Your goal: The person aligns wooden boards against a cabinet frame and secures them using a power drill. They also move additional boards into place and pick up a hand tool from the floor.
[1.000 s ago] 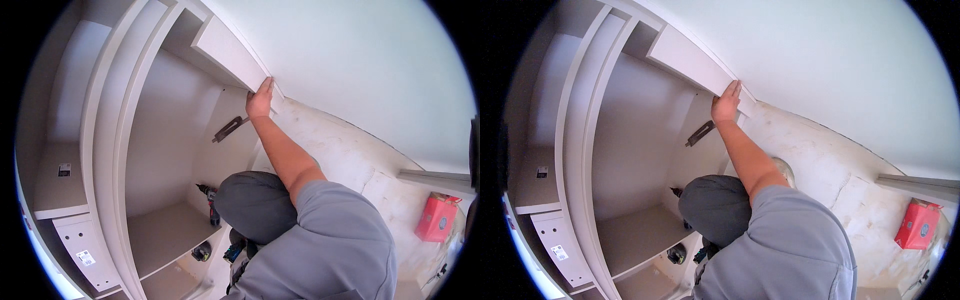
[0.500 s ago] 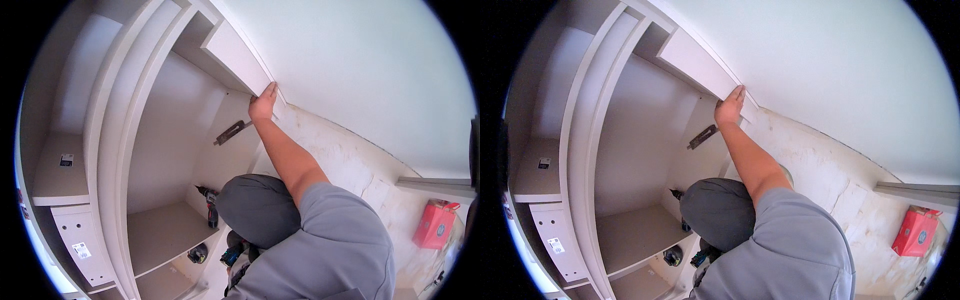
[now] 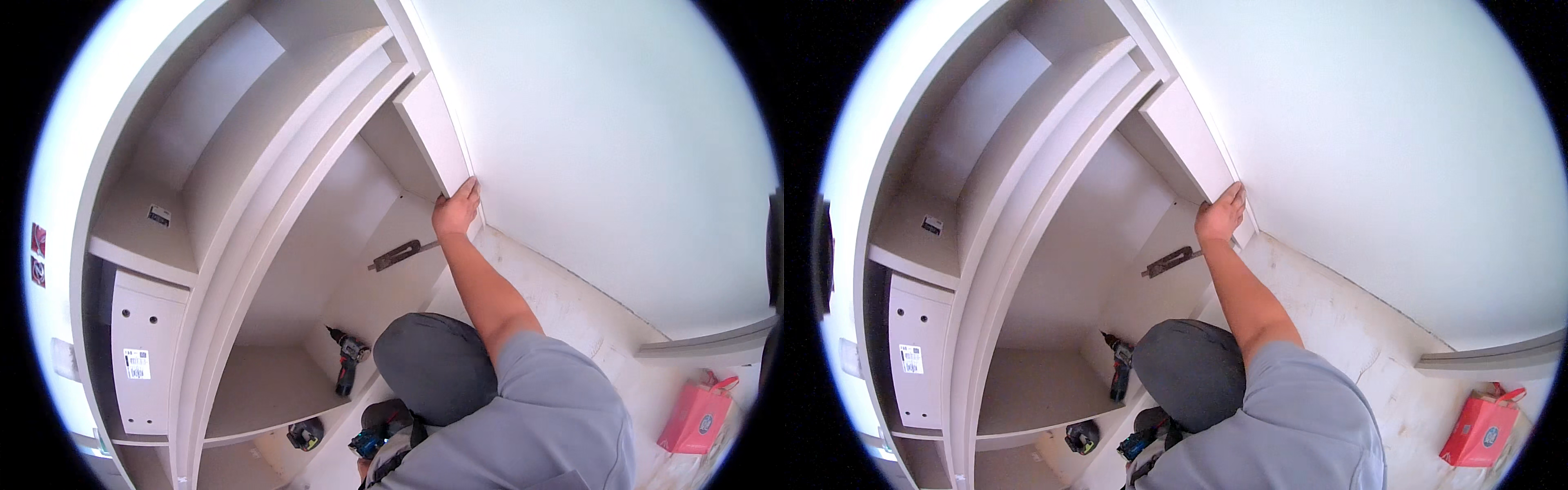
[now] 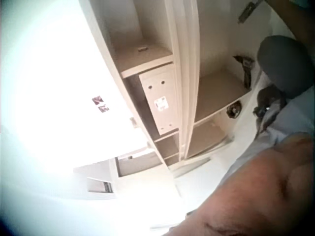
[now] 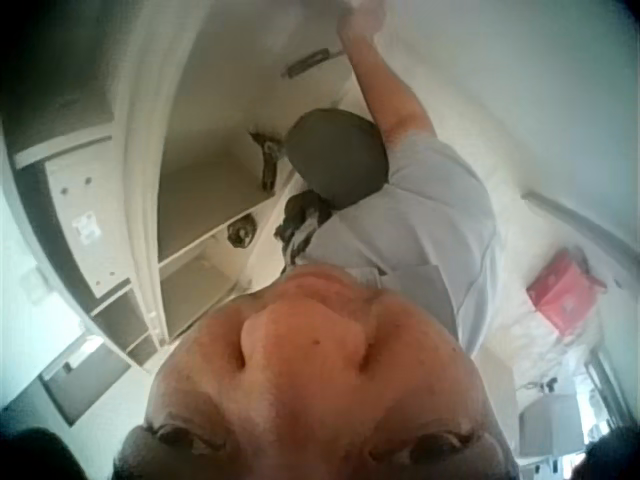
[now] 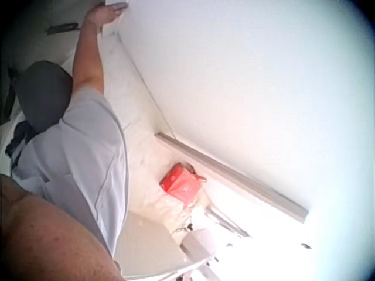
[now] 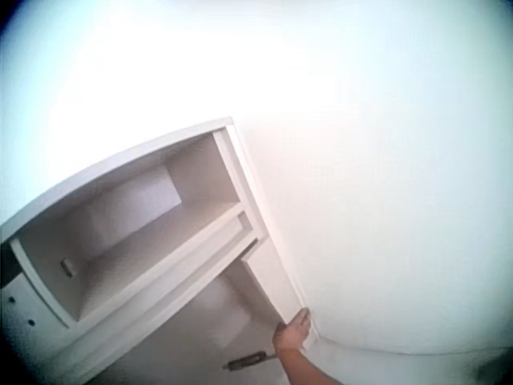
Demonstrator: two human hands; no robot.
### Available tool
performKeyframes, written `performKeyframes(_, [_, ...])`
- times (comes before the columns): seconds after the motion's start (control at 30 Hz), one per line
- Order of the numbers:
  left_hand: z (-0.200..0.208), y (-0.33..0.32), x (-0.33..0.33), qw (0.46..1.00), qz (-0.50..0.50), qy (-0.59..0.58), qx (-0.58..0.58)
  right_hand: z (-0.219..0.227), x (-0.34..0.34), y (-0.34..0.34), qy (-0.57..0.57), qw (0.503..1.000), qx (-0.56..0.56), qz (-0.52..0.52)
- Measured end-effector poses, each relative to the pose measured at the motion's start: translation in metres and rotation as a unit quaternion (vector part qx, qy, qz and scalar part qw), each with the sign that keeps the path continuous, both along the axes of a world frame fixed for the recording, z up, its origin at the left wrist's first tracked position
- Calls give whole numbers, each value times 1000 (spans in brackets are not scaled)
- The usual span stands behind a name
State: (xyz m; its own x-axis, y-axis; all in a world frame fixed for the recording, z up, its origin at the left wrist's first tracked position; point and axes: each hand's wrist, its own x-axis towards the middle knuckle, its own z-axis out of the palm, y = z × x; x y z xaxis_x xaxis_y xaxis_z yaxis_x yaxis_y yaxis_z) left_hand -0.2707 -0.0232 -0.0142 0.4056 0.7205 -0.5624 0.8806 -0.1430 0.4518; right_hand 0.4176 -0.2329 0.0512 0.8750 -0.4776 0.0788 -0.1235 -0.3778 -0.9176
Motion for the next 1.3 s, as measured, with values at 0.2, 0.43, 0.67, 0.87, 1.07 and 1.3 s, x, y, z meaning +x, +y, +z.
performKeyframes(0.2, [-24, 9, 0, 1000, -3, -18, 1, 69, 6, -2, -201, 979, -34, -12])
performKeyframes(0.43, [-20, 6, 12, 1000, 0, -30, 6, 130, 20, 2, -322, 942, -79, -49])
performKeyframes(0.67, [-28, 7, 10, 999, 6, -33, 5, 179, 24, -3, -362, 926, -103, -38])
performKeyframes(0.87, [-31, 9, 10, 999, 5, -33, 5, 200, 23, -4, -328, 936, -118, -42])
performKeyframes(1.07, [-39, 10, -6, 999, 3, -45, 14, 204, 18, -7, -318, 941, -112, -28])
performKeyframes(1.3, [-51, 15, -32, 999, 15, -28, 27, 146, -41, -57, -310, 935, 71, 155])
